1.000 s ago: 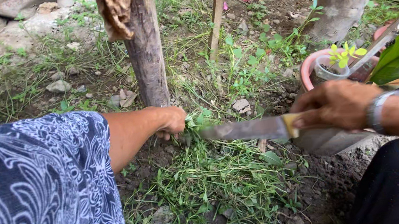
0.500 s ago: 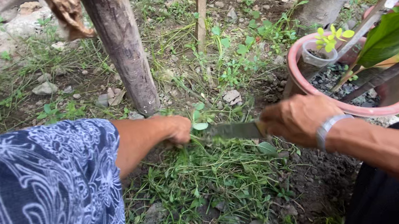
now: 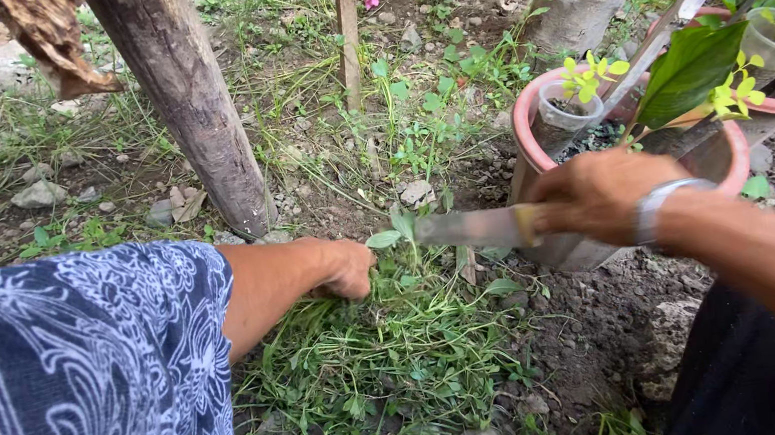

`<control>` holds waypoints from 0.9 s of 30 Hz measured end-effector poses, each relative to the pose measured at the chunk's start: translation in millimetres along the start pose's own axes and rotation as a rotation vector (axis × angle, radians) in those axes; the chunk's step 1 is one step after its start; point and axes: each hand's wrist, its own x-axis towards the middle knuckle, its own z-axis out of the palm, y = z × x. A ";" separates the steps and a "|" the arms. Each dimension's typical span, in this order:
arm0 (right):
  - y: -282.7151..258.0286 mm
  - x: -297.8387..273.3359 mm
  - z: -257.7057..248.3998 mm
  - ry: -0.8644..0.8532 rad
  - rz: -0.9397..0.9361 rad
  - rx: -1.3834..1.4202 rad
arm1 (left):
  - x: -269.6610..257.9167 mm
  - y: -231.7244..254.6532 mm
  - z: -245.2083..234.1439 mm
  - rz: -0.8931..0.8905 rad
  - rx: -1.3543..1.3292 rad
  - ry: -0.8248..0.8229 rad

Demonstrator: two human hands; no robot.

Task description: The person clears weeds and loose debris from potted plants and the surrounding ground using a gardening knife and their hands.

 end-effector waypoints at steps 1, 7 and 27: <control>-16.7 8.8 11.8 -0.016 -0.034 -0.013 | -2.0 5.1 -3.4 0.036 -0.052 -0.010; -20.4 3.8 39.7 -0.056 -0.044 -0.003 | -29.1 29.1 -18.4 0.096 -0.118 -0.152; -55.1 18.9 21.9 -0.098 -0.052 0.006 | -25.8 -48.1 -89.2 -0.024 -0.232 -0.076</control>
